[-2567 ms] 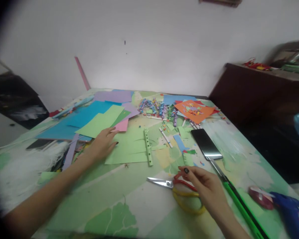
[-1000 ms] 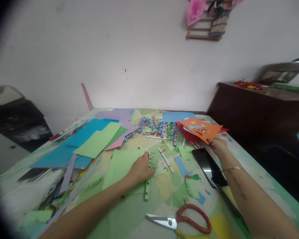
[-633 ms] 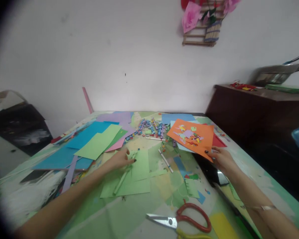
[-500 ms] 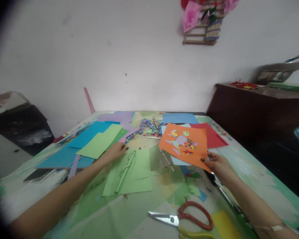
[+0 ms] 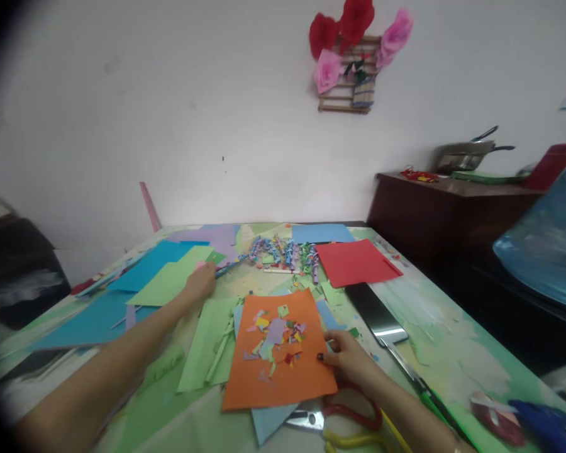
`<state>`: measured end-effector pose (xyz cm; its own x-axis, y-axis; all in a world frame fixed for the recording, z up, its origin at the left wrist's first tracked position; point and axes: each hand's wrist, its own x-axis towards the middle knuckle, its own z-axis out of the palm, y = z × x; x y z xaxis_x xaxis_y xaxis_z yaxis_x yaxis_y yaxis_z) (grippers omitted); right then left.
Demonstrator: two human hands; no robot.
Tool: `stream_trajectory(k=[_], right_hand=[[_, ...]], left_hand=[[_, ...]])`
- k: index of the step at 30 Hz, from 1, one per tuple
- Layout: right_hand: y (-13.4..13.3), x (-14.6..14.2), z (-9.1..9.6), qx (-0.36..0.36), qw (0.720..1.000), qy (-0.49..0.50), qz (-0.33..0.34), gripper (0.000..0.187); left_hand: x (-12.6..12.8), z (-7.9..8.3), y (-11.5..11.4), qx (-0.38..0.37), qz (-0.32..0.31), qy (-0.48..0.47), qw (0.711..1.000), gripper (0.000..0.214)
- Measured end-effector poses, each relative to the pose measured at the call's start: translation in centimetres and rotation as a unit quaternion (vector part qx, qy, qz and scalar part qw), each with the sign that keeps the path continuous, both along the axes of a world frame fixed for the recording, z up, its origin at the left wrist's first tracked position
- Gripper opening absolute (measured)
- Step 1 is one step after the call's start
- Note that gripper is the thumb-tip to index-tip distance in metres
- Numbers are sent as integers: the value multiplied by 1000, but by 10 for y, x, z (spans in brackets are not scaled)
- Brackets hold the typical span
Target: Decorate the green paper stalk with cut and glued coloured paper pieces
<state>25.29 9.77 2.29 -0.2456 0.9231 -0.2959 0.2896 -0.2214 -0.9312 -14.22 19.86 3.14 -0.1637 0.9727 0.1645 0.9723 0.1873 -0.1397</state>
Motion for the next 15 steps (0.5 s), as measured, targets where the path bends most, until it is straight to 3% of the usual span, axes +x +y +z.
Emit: stream_trajectory(k=[4, 8, 12, 15], right_hand=[[6, 9, 6, 7, 999, -11, 45, 18], [18, 32, 15, -10, 998, -21, 50, 34], [32, 59, 21, 10, 998, -55, 22, 43], [44, 76, 25, 11, 998, -68, -11, 45]], left_hand=[[-4, 8, 6, -22, -22, 18, 999, 30], [2, 21, -4, -8, -53, 50, 997, 27], [-2, 47, -13, 21, -79, 73, 994, 32], [-12, 69, -1, 48, -66, 82, 993, 36]])
